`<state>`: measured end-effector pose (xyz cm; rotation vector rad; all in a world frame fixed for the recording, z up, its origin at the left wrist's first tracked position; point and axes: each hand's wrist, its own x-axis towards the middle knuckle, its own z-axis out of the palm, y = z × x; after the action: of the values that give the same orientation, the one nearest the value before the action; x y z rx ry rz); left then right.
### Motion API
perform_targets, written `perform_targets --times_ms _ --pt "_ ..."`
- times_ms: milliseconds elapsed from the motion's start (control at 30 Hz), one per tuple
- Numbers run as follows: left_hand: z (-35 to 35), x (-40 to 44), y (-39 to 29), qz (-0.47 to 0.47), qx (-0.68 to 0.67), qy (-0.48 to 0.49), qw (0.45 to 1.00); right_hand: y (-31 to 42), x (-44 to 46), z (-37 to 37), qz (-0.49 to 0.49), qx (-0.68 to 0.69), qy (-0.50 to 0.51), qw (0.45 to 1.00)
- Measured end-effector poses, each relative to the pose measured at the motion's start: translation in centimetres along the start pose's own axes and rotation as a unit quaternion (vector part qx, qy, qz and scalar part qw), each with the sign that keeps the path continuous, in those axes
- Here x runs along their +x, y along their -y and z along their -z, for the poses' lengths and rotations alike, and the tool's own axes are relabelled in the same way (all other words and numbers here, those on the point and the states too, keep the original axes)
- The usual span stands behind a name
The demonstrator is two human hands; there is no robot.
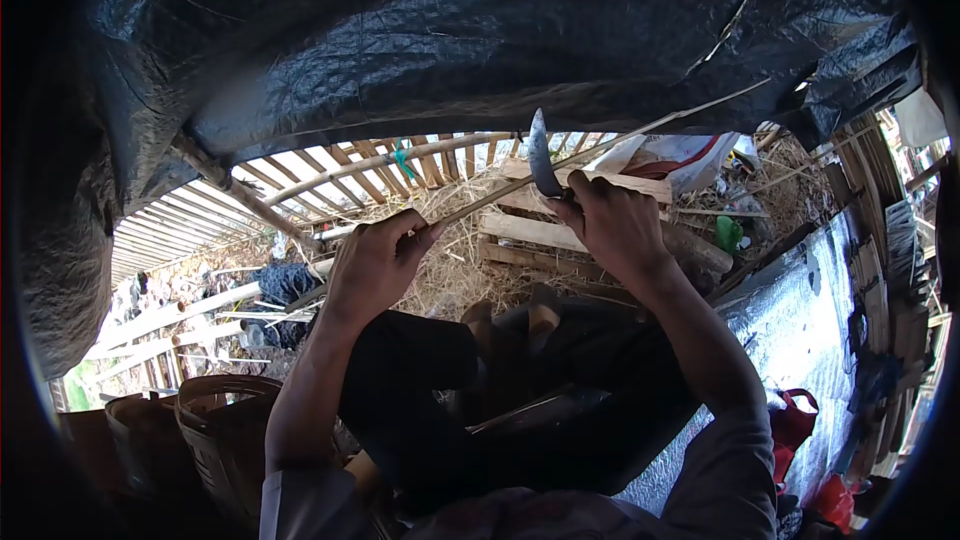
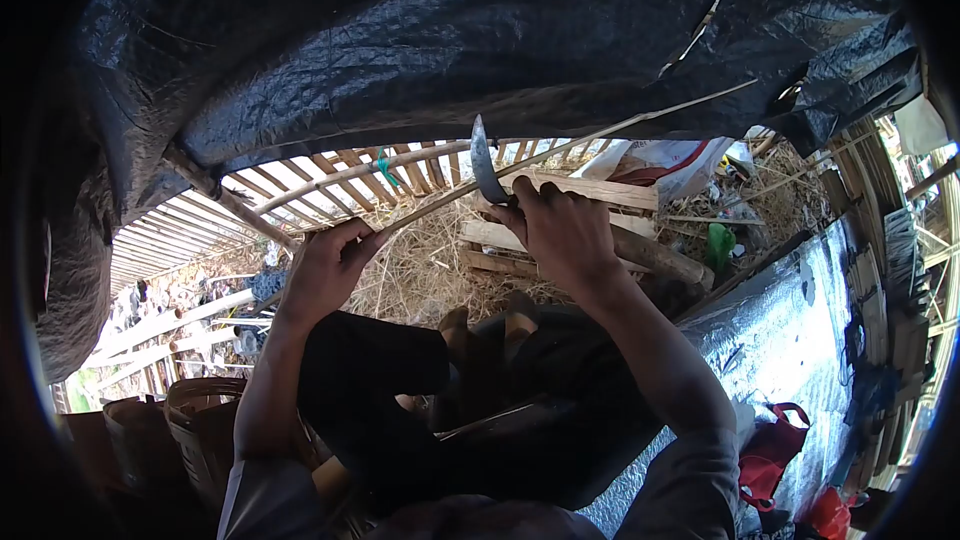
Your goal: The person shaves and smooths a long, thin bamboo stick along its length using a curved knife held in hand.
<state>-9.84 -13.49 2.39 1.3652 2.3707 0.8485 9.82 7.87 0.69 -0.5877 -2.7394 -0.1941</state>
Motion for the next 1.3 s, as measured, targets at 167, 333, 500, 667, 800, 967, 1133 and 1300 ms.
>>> perform_targets --times_ms 167,333,500,667,800,967,1133,1300 --pt "-0.7 -0.5 0.2 -0.025 -0.024 -0.015 0.999 0.8 -1.1 -0.8 0.023 0.16 -0.022 0.987" --pt "-0.8 -0.8 -0.8 -0.033 0.006 -0.009 0.999 3.0 -0.4 1.2 -0.011 0.161 0.126 0.979" --pt "-0.6 -1.5 -1.4 -0.073 -0.02 -0.026 0.997 4.2 -0.8 -1.2 -0.014 0.233 -0.026 0.972" --pt "-1.0 -1.8 -2.0 -0.073 -0.012 -0.016 0.997 6.7 -1.7 -0.3 -0.05 0.244 -0.026 0.968" --pt "-1.4 -2.1 -2.2 -0.078 -0.003 -0.031 0.997 6.9 -2.2 0.3 -0.065 0.277 -0.098 0.954" --pt "-1.4 -2.2 -2.9 -0.054 0.017 -0.021 0.998 6.5 -3.4 -0.1 -0.13 0.342 -0.008 0.931" --pt "-1.6 -2.1 -3.6 -0.038 0.043 -0.007 0.998 6.4 -3.3 -1.0 -0.14 0.346 -0.032 0.927" --pt "-1.9 -1.9 -3.7 -0.068 0.034 -0.023 0.997 5.6 -2.9 -1.6 -0.178 0.409 -0.03 0.895"
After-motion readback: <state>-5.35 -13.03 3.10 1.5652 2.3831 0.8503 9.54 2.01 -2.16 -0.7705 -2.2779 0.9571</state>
